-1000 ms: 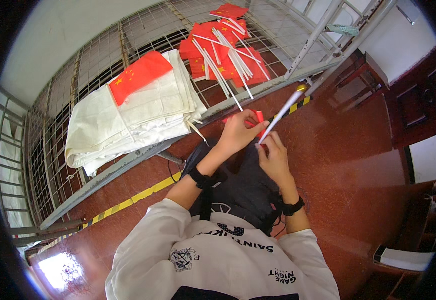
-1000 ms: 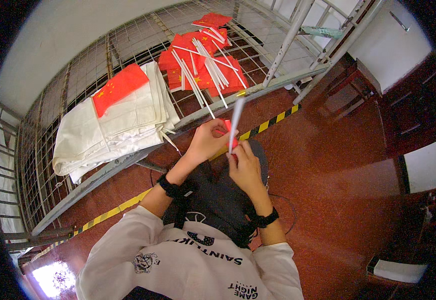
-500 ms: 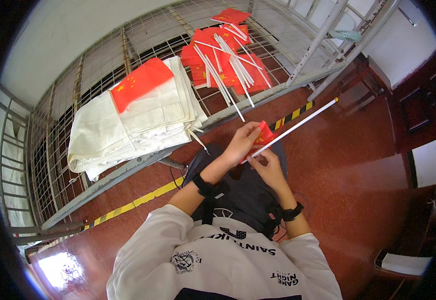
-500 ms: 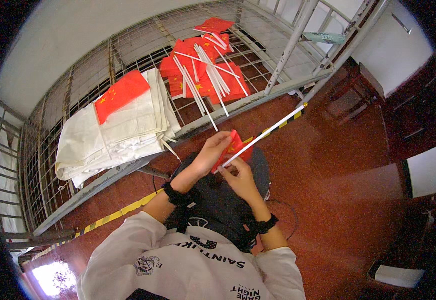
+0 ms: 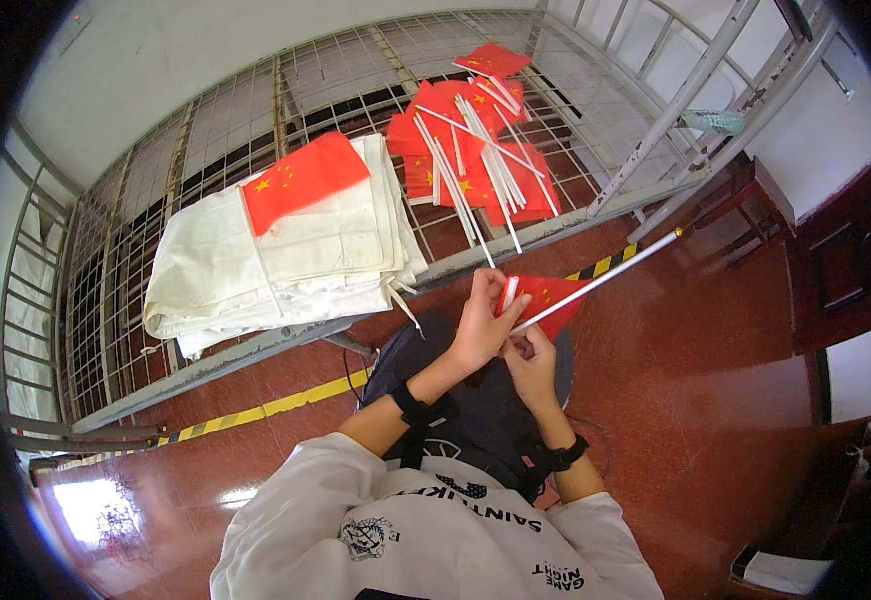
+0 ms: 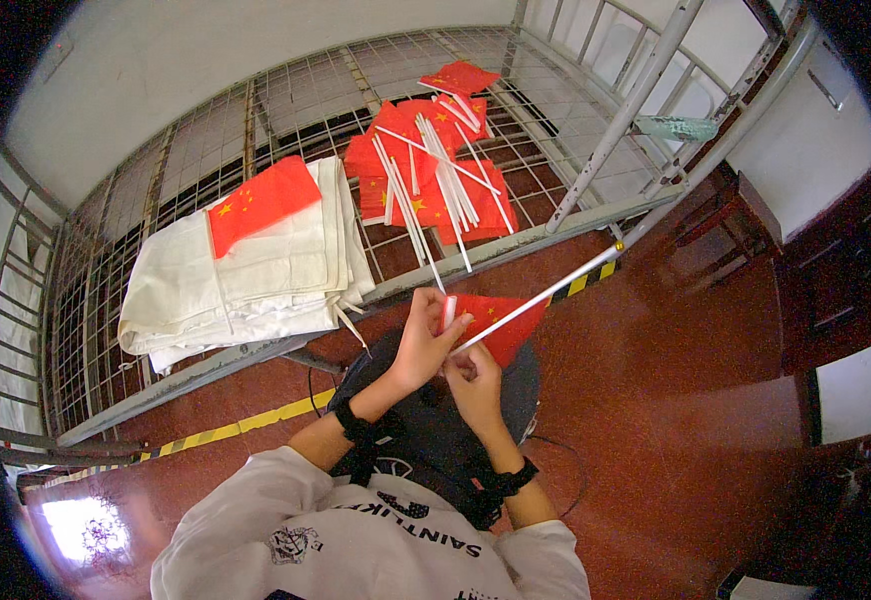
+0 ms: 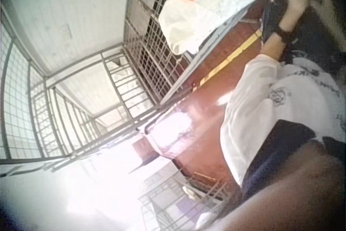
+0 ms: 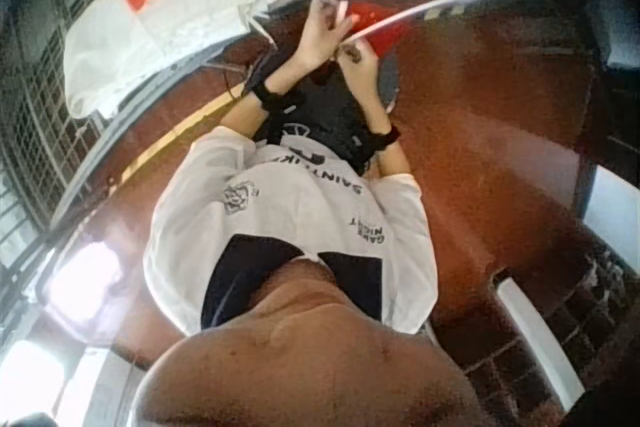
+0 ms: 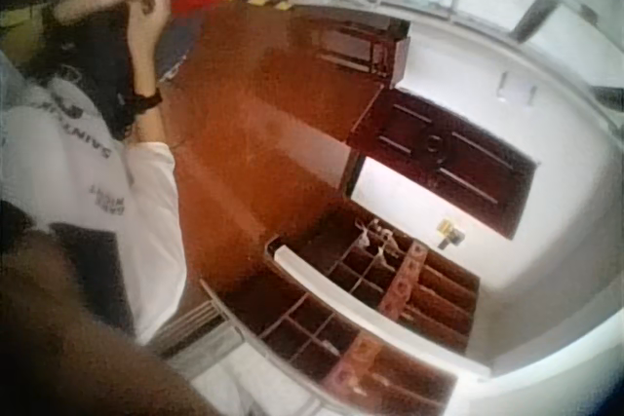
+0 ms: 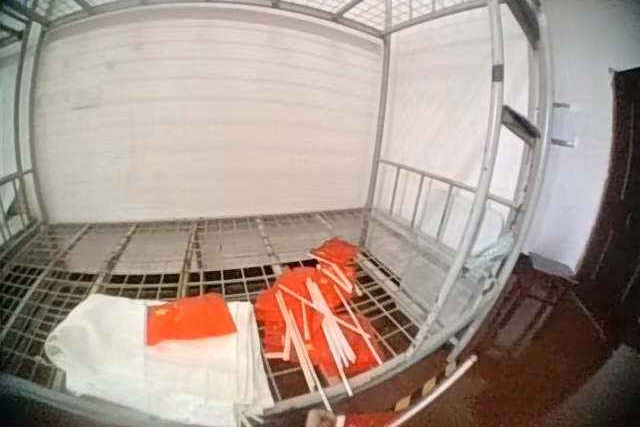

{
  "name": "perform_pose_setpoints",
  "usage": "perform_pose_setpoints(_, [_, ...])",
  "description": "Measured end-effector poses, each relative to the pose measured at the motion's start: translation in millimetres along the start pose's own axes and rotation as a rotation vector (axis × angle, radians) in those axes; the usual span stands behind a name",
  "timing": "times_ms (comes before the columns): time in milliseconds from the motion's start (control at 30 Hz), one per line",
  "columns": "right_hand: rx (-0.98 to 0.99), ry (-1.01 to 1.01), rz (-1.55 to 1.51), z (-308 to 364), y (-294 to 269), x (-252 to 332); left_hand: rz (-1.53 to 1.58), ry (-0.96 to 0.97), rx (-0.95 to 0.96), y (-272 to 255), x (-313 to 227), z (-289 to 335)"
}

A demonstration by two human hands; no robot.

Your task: The person assembles several small flags by sliding each red fabric flag piece onto a white plastic stick.

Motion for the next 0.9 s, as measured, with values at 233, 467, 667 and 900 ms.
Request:
perform_pose_setpoints(233, [-0.065, -0.009, 0.249, 5, -2, -4, -0.4, 0.052, -0.034, -5, -22, 1])
perform_pose_setpoints(467, [-0.026, 0.04, 0.016, -22, -32, 34, -0.358, -0.075, 0.311, -6, -11, -1])
perform_pose_setpoints(667, [-0.054, -0.043, -0.031, -44, -40, 82, -0.301, 0.093, 0.451, 2, -24, 9])
perform_pose_setpoints(900, [0.075, -0.058, -0.136, -45, -23, 78, -0.311, 0.036, 0.528, 2, -26, 11])
Point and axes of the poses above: each hand's wrist, its own z-axis away from the middle knuckle, its own y-axis out of the palm, x = y × z, the point moved 6 cm from there along -z, towards the middle knuckle, and after that the axes turned 7 degrees about -x, right-handed, at the moved point
